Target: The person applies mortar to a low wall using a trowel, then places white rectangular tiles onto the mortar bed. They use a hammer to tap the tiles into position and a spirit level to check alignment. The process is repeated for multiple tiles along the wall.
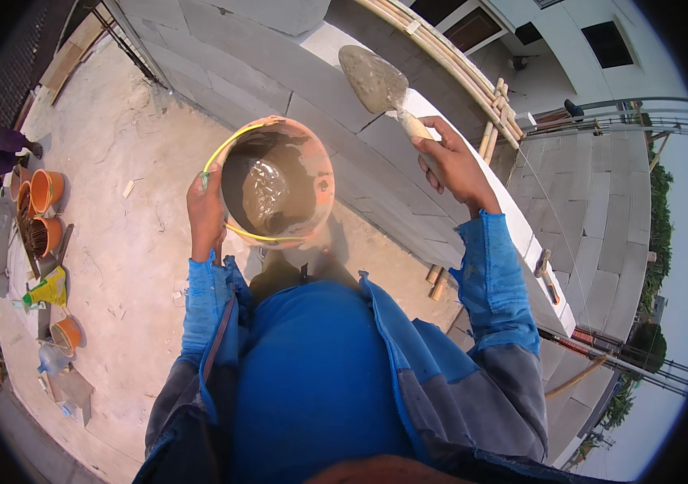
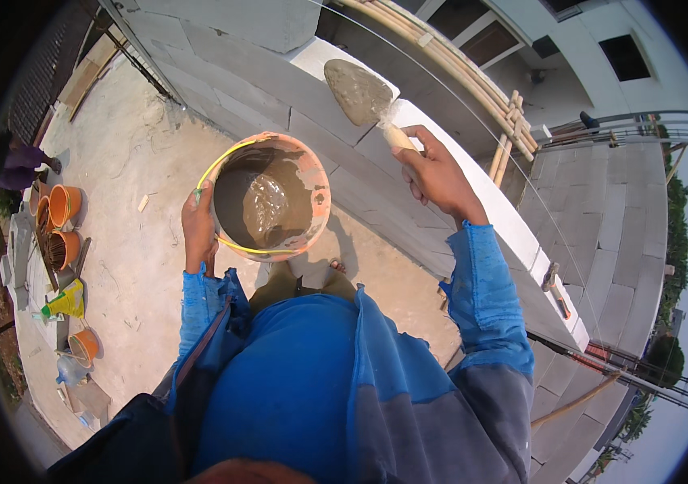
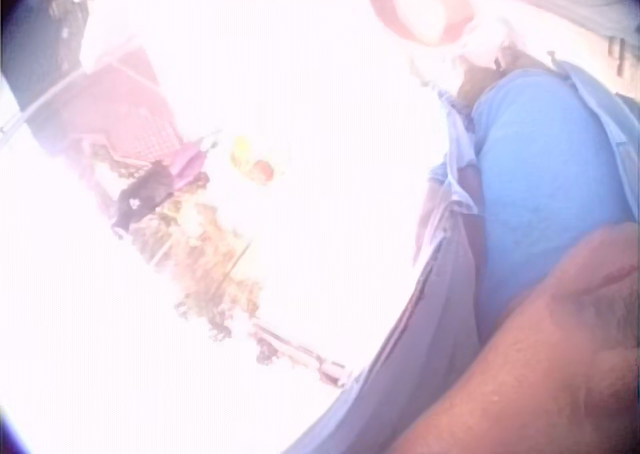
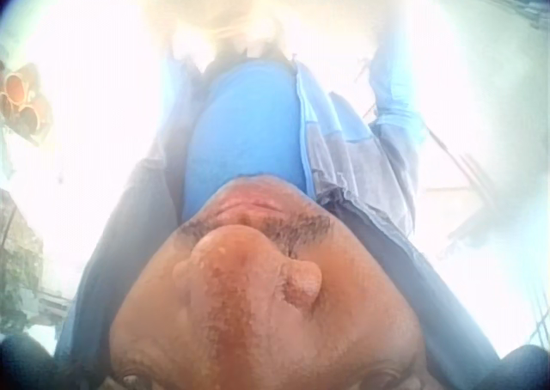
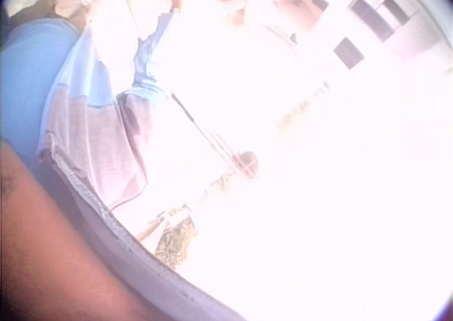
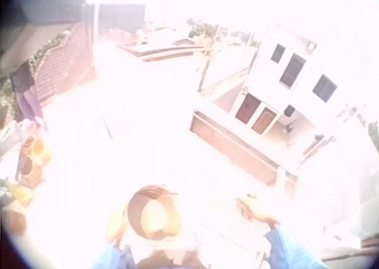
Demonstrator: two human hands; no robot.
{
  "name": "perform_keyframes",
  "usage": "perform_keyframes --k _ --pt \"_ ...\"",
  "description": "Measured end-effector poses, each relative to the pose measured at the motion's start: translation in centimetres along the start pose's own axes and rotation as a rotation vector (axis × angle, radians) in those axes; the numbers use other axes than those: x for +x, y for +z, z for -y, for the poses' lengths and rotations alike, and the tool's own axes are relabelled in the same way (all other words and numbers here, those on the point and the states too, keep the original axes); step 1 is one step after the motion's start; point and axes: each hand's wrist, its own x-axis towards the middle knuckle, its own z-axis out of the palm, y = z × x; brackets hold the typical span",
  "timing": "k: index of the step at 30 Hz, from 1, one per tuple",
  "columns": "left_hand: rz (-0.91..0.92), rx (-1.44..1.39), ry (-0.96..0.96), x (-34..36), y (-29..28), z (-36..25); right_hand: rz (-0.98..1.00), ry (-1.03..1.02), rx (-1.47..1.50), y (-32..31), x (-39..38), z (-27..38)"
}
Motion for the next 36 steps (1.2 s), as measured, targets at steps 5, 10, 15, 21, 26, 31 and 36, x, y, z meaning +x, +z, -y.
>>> perform_keyframes --k 5,10,15,21,26,31,36 --pt "-0.025 0.026 -0.02 1.8 -3.4 0.7 -0.396 -0.519 -0.942 0.1 7.8 2.2" --pt "-0.124 0.032 -0.03 2.1 -10.5 3.7 -0.418 -0.465 -1.149 1.0 6.5 2.9" --pt "-0.296 0.035 -0.044 0.3 -13.0 3.5 -0.477 -0.423 -1.101 -0.7 2.4 -2.6" --pt "-0.416 0.251 -0.024 -1.2 -15.1 3.8 -0.553 -0.435 -1.019 -2.2 -0.5 -8.1" --pt "-0.416 0.197 0.061 -2.8 -12.7 3.2 -0.578 -0.392 -0.885 -1.6 -0.5 -14.1" --pt "-0.346 0.116 0.116 -4.1 -8.9 2.9 -0.68 -0.303 -0.806 1.4 -1.2 -21.6" --pt "-0.271 0.115 0.125 -7.9 -1.6 1.1 -0.688 -0.342 -0.757 2.1 -2.7 -29.1"
